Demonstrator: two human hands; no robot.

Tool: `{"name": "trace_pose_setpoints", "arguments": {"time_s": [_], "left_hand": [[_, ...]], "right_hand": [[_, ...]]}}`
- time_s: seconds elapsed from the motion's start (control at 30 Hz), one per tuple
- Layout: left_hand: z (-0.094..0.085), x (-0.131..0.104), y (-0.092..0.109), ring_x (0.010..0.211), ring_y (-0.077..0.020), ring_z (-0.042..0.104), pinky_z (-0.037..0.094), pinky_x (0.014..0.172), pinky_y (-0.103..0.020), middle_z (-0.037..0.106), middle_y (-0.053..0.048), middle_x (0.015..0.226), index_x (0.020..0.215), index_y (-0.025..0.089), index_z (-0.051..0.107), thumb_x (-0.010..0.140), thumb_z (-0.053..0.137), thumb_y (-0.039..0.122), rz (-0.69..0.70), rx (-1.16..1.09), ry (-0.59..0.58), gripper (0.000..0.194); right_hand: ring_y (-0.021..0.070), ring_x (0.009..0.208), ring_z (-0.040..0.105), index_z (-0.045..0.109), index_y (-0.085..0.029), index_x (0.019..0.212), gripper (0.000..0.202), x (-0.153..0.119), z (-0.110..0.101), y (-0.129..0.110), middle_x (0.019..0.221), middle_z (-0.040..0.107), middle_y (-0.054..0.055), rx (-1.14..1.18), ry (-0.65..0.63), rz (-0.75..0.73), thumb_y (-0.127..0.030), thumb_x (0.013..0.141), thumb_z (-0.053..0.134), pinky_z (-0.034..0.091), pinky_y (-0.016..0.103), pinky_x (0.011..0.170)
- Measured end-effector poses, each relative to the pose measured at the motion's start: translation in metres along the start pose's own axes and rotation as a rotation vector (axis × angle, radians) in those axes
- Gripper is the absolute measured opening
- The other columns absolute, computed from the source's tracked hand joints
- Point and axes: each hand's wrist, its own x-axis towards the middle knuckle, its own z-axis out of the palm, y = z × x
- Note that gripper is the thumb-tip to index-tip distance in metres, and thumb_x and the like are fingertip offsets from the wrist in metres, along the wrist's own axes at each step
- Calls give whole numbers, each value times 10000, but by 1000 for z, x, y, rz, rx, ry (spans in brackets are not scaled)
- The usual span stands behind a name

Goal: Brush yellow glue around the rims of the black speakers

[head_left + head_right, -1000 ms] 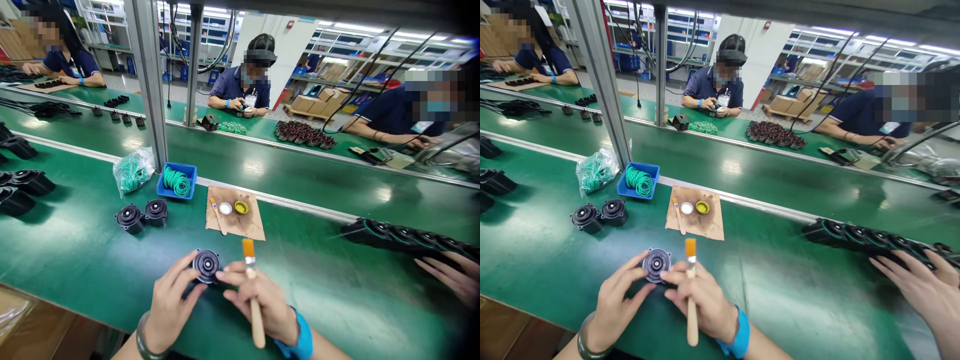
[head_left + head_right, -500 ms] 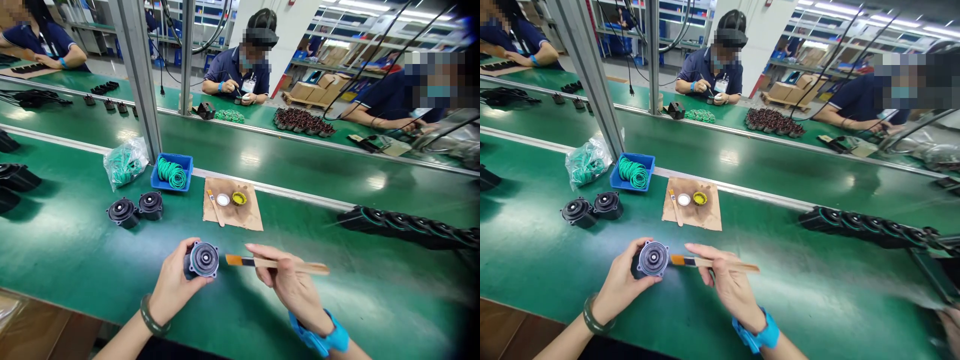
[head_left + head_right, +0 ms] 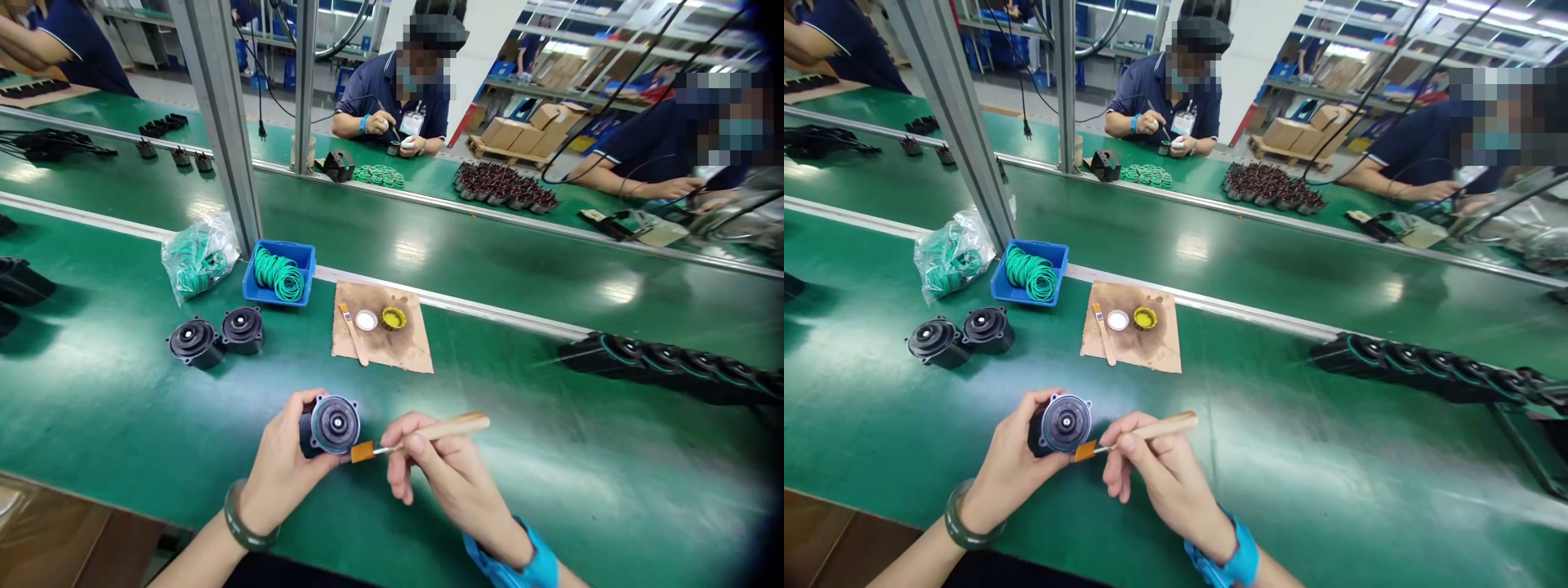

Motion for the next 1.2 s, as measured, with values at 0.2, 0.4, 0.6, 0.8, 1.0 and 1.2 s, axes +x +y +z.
{"name": "trace_pose_setpoints", "arguments": {"time_s": [0.2, 0.4, 0.6, 0.8, 1.0, 1.2], "left_hand": [[-2, 0, 1, 961, -154, 668, 517, 842, -271, 679, 28, 1073, 1163, 259, 464, 646, 843, 190, 5, 9, 4, 645], [-1, -2, -2, 1008, -173, 668, 525, 876, -296, 681, 7, 1116, 1169, 256, 470, 634, 854, 193, 28, 19, 10, 661], [-2, -3, -2, 1031, -163, 669, 532, 897, -277, 681, 14, 1142, 1191, 283, 483, 658, 839, 175, 130, 42, -4, 650], [-5, -4, -4, 1115, -168, 639, 511, 972, -275, 656, -34, 1210, 1243, 264, 477, 742, 753, 128, 305, 77, -14, 588], [-8, -4, -5, 1187, -178, 590, 486, 1026, -301, 639, -59, 1231, 1270, 240, 485, 799, 668, 90, 425, 64, -75, 527], [-7, -5, -3, 1203, -194, 558, 473, 1039, -348, 620, -71, 1232, 1284, 235, 472, 809, 607, 24, 499, 49, -106, 537]], "right_hand": [[93, 500, 595, 589, -116, 878, 378, 5, 0, 3, 610, 630, 37, -124, 37, 2, -492, 918, 569, 488, 168, 458], [80, 525, 548, 599, -128, 866, 346, 12, -6, 1, 629, 577, 18, -354, 58, -114, -442, 966, 497, 465, 170, 480], [87, 644, 559, 618, -149, 853, 341, 15, -17, -6, 816, 585, 51, -648, -2, -297, -369, 1012, 410, 480, 202, 593], [90, 683, 583, 621, -164, 879, 296, 18, -24, -25, 840, 634, 45, -797, -165, -382, -346, 1012, 429, 492, 195, 655], [84, 757, 634, 677, -148, 986, 154, 25, -26, -47, 877, 701, 46, -812, -346, -466, -239, 960, 555, 504, 159, 705], [106, 806, 659, 685, -142, 1031, 169, 29, -13, -60, 909, 724, 64, -783, -507, -519, -197, 960, 542, 530, 199, 752]]}}
